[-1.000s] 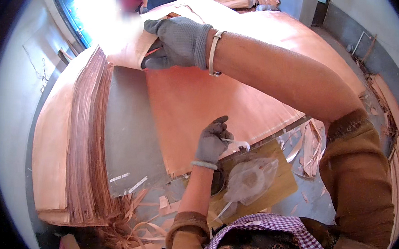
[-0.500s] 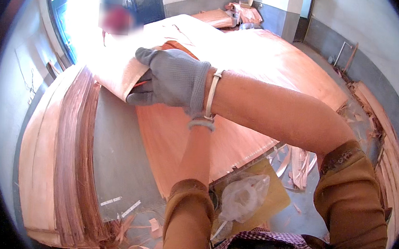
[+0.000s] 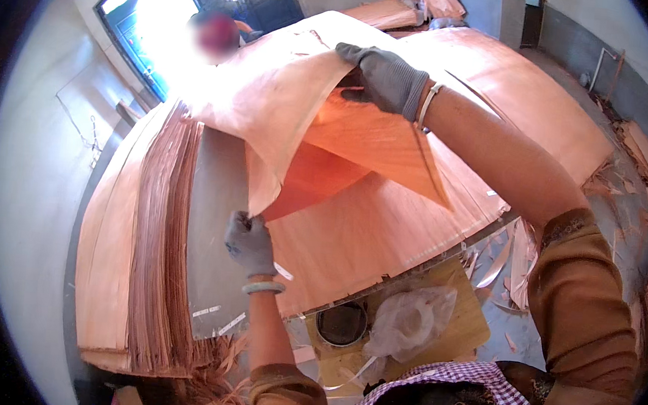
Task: The person handles large sheets of wood veneer, marking them with white strips, moving them between stacks, and trimming edges using a hand knife and a long-handled tool.
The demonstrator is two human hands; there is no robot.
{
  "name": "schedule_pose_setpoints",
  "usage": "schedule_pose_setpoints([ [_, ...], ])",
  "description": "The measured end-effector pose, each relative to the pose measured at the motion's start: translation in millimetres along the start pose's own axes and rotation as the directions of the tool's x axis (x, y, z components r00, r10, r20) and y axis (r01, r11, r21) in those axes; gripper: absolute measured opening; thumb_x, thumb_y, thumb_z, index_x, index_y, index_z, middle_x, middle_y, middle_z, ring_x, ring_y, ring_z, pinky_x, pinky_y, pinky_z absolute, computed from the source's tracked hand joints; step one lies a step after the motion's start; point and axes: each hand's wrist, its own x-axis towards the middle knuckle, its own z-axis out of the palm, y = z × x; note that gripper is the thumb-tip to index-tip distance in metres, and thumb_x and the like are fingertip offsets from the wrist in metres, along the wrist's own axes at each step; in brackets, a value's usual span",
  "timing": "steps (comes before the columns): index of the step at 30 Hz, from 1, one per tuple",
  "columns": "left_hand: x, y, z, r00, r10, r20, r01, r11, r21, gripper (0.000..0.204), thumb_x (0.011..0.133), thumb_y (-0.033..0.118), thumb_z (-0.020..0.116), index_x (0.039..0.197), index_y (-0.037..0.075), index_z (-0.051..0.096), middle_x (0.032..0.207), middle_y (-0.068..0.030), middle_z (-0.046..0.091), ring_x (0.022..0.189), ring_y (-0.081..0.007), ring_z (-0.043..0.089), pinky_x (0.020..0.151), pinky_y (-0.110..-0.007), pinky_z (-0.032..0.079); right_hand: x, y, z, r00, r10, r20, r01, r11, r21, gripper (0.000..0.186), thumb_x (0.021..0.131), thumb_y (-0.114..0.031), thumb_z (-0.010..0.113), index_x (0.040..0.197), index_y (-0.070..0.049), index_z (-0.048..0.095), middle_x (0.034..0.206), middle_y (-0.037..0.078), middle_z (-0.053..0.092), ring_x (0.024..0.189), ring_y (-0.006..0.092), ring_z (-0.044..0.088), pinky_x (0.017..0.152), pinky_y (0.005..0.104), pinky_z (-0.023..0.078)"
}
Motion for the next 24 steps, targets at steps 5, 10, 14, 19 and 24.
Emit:
schedule_pose_setpoints([
  [5, 49, 58, -26, 0.963, 0.270, -0.029, -0.238, 0.891, 0.387, 0.011, 0.078, 0.014, 0.058, 0.078, 0.003, 0.055, 0.073, -0.0131, 0.055, 0.067, -0.0329, 0.057, 0.058, -0.039, 0.043, 12, -25, -46, 0.966, -0.246, 0.073, 0.255, 0.883, -0.394, 0.034, 0.092, -0.039, 0.047, 0.102, -0.009, 0.060, 0.094, -0.001, 0.059, 0.083, 0.0087, 0.051, 0.072, 0.0242, 0.042],
  [10, 56, 102, -37, 0.936, 0.340, -0.090, -0.251, 0.825, 0.506, 0.018, 0.083, 0.022, 0.057, 0.082, 0.004, 0.054, 0.076, -0.0106, 0.053, 0.071, -0.0302, 0.056, 0.060, -0.039, 0.044, 17, -55, -92, 0.855, -0.487, 0.180, 0.501, 0.684, -0.531, 0.037, 0.093, -0.039, 0.045, 0.100, -0.007, 0.061, 0.087, -0.001, 0.059, 0.075, 0.0092, 0.048, 0.070, 0.0256, 0.041],
  [14, -30, 98, 15, 0.994, -0.080, -0.078, 0.091, 0.984, 0.156, 0.041, 0.079, 0.040, 0.064, 0.095, 0.002, 0.057, 0.084, -0.0153, 0.059, 0.078, -0.0280, 0.058, 0.066, -0.037, 0.046, -13, -52, -95, 0.988, -0.149, -0.046, 0.153, 0.981, 0.119, 0.034, 0.092, -0.037, 0.048, 0.103, -0.007, 0.059, 0.093, 0.002, 0.062, 0.080, 0.0140, 0.056, 0.075, 0.0307, 0.045],
  [19, -113, 75, 101, 0.931, -0.356, 0.080, 0.337, 0.923, 0.186, 0.040, 0.073, 0.029, 0.068, 0.099, 0.001, 0.057, 0.100, -0.0160, 0.057, 0.084, -0.0305, 0.059, 0.072, -0.040, 0.047, -41, -61, -71, 0.982, -0.070, 0.173, 0.013, 0.952, 0.307, 0.031, 0.093, -0.031, 0.047, 0.105, -0.003, 0.055, 0.101, 0.007, 0.062, 0.095, 0.0190, 0.060, 0.083, 0.0379, 0.048],
  [24, -114, 66, 120, 0.953, -0.270, 0.138, 0.230, 0.940, 0.250, 0.025, 0.072, 0.019, 0.065, 0.092, 0.006, 0.059, 0.094, -0.0126, 0.056, 0.081, -0.0311, 0.059, 0.068, -0.040, 0.048, -38, -78, -74, 0.989, -0.024, 0.147, -0.024, 0.947, 0.321, 0.032, 0.093, -0.030, 0.046, 0.105, -0.001, 0.053, 0.099, 0.010, 0.062, 0.095, 0.0210, 0.060, 0.086, 0.0431, 0.047],
])
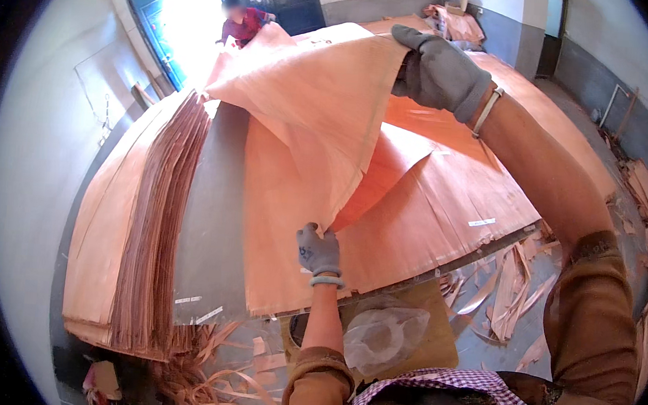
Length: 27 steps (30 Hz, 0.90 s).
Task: The person handles large sheets of wood veneer, marking them with white strips, moving them between stacks, and trimming edges using a hand knife and a long-handled tool.
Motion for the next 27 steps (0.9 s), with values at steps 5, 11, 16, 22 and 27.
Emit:
schedule_pose_setpoints([
  [5, 28, -22, -25, 0.967, 0.131, -0.220, -0.119, 0.990, 0.071, 0.010, 0.070, 0.011, 0.059, 0.080, 0.007, 0.060, 0.080, -0.0126, 0.057, 0.073, -0.0311, 0.058, 0.062, -0.040, 0.047, 7, 2, -19, 0.991, -0.119, -0.069, 0.107, 0.982, -0.154, 0.032, 0.092, -0.032, 0.048, 0.104, -0.002, 0.054, 0.099, 0.010, 0.061, 0.093, 0.0215, 0.059, 0.087, 0.0404, 0.047],
  [11, 93, -45, -152, 0.890, 0.293, -0.348, -0.290, 0.955, 0.061, 0.014, 0.081, 0.017, 0.059, 0.082, 0.003, 0.061, 0.075, -0.0152, 0.059, 0.068, -0.0267, 0.059, 0.060, -0.037, 0.044, -11, 22, -55, 0.975, -0.147, -0.168, 0.131, 0.986, -0.101, 0.032, 0.092, -0.035, 0.049, 0.103, -0.005, 0.053, 0.094, 0.007, 0.059, 0.083, 0.0199, 0.056, 0.087, 0.0362, 0.045],
  [16, 114, -6, -257, 0.858, 0.429, -0.283, -0.311, 0.872, 0.378, 0.008, 0.077, 0.012, 0.059, 0.080, 0.005, 0.058, 0.075, -0.0123, 0.055, 0.064, -0.0299, 0.054, 0.059, -0.039, 0.043, -55, 74, -77, 0.998, -0.054, 0.016, 0.055, 0.998, -0.026, 0.030, 0.091, -0.037, 0.049, 0.100, -0.010, 0.057, 0.093, 0.004, 0.062, 0.087, 0.0141, 0.059, 0.072, 0.0293, 0.046],
  [22, 85, -18, -293, 0.668, 0.742, -0.050, -0.521, 0.515, 0.681, 0.009, 0.070, 0.004, 0.058, 0.075, 0.006, 0.050, 0.072, -0.0109, 0.049, 0.064, -0.0302, 0.055, 0.053, -0.039, 0.043, -121, 182, -85, 0.916, 0.213, -0.340, -0.253, 0.964, -0.079, 0.043, 0.089, -0.047, 0.051, 0.109, -0.009, 0.056, 0.106, 0.005, 0.059, 0.091, 0.0184, 0.056, 0.079, 0.0365, 0.045],
  [27, 61, -72, -259, 0.679, 0.714, 0.167, -0.612, 0.426, 0.667, 0.011, 0.067, 0.002, 0.057, 0.072, 0.008, 0.050, 0.070, -0.0097, 0.048, 0.062, -0.0287, 0.055, 0.050, -0.038, 0.043, -137, 260, -109, 0.863, 0.226, -0.452, -0.269, 0.963, -0.032, 0.044, 0.089, -0.047, 0.050, 0.107, -0.008, 0.056, 0.103, 0.005, 0.060, 0.086, 0.0181, 0.055, 0.069, 0.0313, 0.048],
])
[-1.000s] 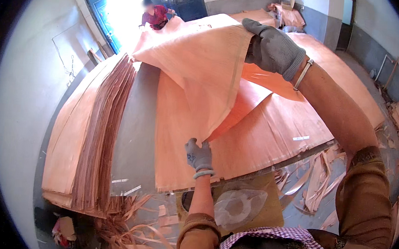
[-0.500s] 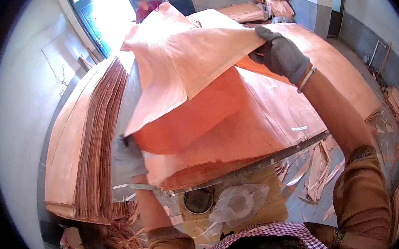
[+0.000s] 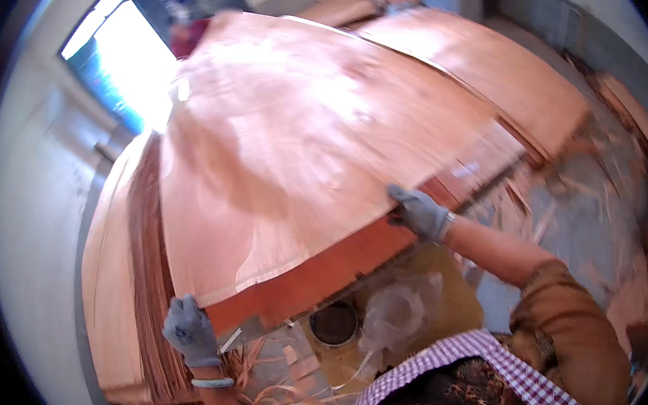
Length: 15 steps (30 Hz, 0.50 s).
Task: The person handles large sheets of wood veneer, marking them with white strips, moving them between stacks, and trimming edges using a hand knife and a long-handled tool.
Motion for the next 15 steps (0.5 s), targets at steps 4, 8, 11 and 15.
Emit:
schedule_pose_setpoints([
  [4, -47, 41, 65, 0.987, 0.034, 0.155, -0.001, 0.978, -0.209, 0.009, 0.067, 0.003, 0.057, 0.073, 0.007, 0.052, 0.073, -0.0098, 0.052, 0.064, -0.0287, 0.056, 0.051, -0.038, 0.043, 16, 27, -33, 0.985, 0.161, -0.064, -0.148, 0.973, 0.175, 0.035, 0.087, -0.046, 0.053, 0.098, -0.014, 0.057, 0.092, 0.004, 0.062, 0.081, 0.0206, 0.059, 0.066, 0.0353, 0.047],
  [8, -83, 82, 113, 0.933, 0.007, 0.361, 0.081, 0.970, -0.230, 0.005, 0.072, 0.005, 0.056, 0.074, 0.008, 0.053, 0.078, -0.0100, 0.055, 0.069, -0.0294, 0.058, 0.056, -0.038, 0.046, 3, 45, -78, 0.956, 0.291, 0.037, -0.291, 0.923, 0.253, 0.037, 0.087, -0.045, 0.052, 0.106, -0.013, 0.056, 0.104, 0.010, 0.063, 0.092, 0.0241, 0.059, 0.069, 0.0365, 0.045],
  [11, -87, 90, 124, 0.943, 0.057, 0.328, 0.027, 0.969, -0.246, 0.008, 0.068, 0.004, 0.058, 0.073, 0.007, 0.053, 0.078, -0.0121, 0.054, 0.068, -0.0309, 0.058, 0.054, -0.039, 0.044, -16, 40, -120, 0.966, 0.260, 0.009, -0.257, 0.949, 0.183, 0.027, 0.089, -0.030, 0.053, 0.103, -0.008, 0.059, 0.099, 0.014, 0.064, 0.083, 0.0235, 0.062, 0.065, 0.0334, 0.048],
  [15, -94, 96, 135, 0.878, 0.044, 0.477, 0.074, 0.972, -0.225, 0.007, 0.070, 0.006, 0.057, 0.075, 0.006, 0.053, 0.079, -0.0130, 0.055, 0.071, -0.0321, 0.058, 0.057, -0.041, 0.045, -30, 20, -223, 0.951, -0.280, -0.133, 0.288, 0.956, 0.046, 0.016, 0.087, -0.014, 0.052, 0.091, -0.002, 0.062, 0.086, 0.013, 0.066, 0.066, 0.0195, 0.064, 0.058, 0.0290, 0.051],
])
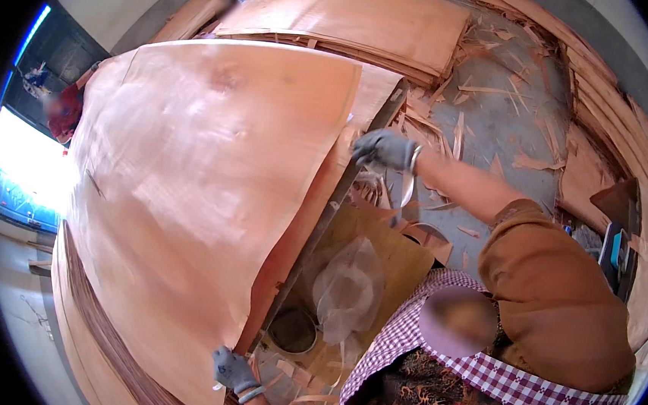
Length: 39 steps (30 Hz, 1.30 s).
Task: The person handles large sheets of wood veneer, marking them with white strips, moving them between stacks, and trimming edges using a hand knife and a long-handled tool.
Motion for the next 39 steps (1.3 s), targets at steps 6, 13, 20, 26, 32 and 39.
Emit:
schedule_pose_setpoints([
  [6, -6, 44, -38, 0.999, -0.044, 0.014, 0.045, 0.998, -0.055, 0.011, 0.078, 0.013, 0.057, 0.085, 0.005, 0.060, 0.076, -0.0135, 0.056, 0.067, -0.0310, 0.057, 0.057, -0.041, 0.044, 82, -22, -151, 0.878, 0.364, -0.311, -0.219, 0.883, 0.416, 0.016, 0.087, -0.023, 0.054, 0.093, -0.011, 0.061, 0.091, 0.007, 0.062, 0.093, 0.0226, 0.059, 0.076, 0.0355, 0.051],
  [13, -95, 130, -183, 0.798, -0.571, 0.191, 0.512, 0.475, -0.716, 0.018, 0.080, 0.000, 0.054, 0.095, 0.001, 0.064, 0.073, -0.0119, 0.059, 0.065, -0.0206, 0.058, 0.053, -0.029, 0.044, 110, -31, -159, 0.845, 0.511, -0.156, -0.334, 0.734, 0.592, 0.021, 0.084, -0.024, 0.062, 0.104, -0.018, 0.059, 0.093, 0.003, 0.066, 0.085, 0.0214, 0.062, 0.067, 0.0367, 0.054],
  [20, -22, 184, -27, 0.723, -0.047, 0.689, 0.416, -0.767, -0.489, 0.021, 0.091, 0.024, 0.050, 0.102, 0.010, 0.060, 0.088, -0.0097, 0.064, 0.054, -0.0148, 0.048, 0.042, -0.025, 0.034, 126, -34, -152, 0.759, 0.507, -0.409, -0.416, 0.860, 0.294, 0.028, 0.072, -0.030, 0.076, 0.091, -0.018, 0.058, 0.070, -0.002, 0.057, 0.052, 0.0168, 0.050, 0.033, 0.0275, 0.031],
  [26, 36, 217, 9, 0.685, -0.423, 0.594, 0.178, -0.693, -0.699, 0.028, 0.090, 0.035, 0.049, 0.104, 0.012, 0.054, 0.099, -0.0106, 0.059, 0.058, -0.0150, 0.048, 0.043, -0.026, 0.035, 107, -48, -135, 0.937, 0.170, -0.306, -0.248, 0.939, -0.238, 0.035, 0.081, -0.027, 0.065, 0.107, -0.005, 0.057, 0.106, 0.010, 0.060, 0.092, 0.0234, 0.057, 0.074, 0.0412, 0.051],
  [32, 59, 236, 22, 0.512, -0.416, 0.751, 0.163, -0.812, -0.560, 0.019, 0.087, 0.029, 0.056, 0.087, 0.010, 0.054, 0.082, -0.0087, 0.060, 0.042, -0.0089, 0.034, 0.036, -0.023, 0.025, 112, -45, -118, 0.838, 0.505, -0.206, -0.261, 0.704, 0.660, 0.029, 0.085, -0.015, 0.058, 0.112, -0.004, 0.055, 0.111, 0.014, 0.060, 0.102, 0.0333, 0.056, 0.095, 0.0500, 0.042],
  [39, 37, 262, 22, 0.374, -0.697, 0.611, 0.250, -0.559, -0.791, 0.026, 0.084, 0.024, 0.062, 0.066, 0.011, 0.049, 0.052, 0.0029, 0.042, 0.036, -0.0070, 0.029, 0.031, -0.022, 0.021, 138, -24, -156, 0.798, 0.549, -0.249, -0.347, 0.756, 0.555, 0.023, 0.083, -0.009, 0.060, 0.105, -0.004, 0.056, 0.104, 0.015, 0.063, 0.094, 0.0319, 0.060, 0.089, 0.0487, 0.047],
])
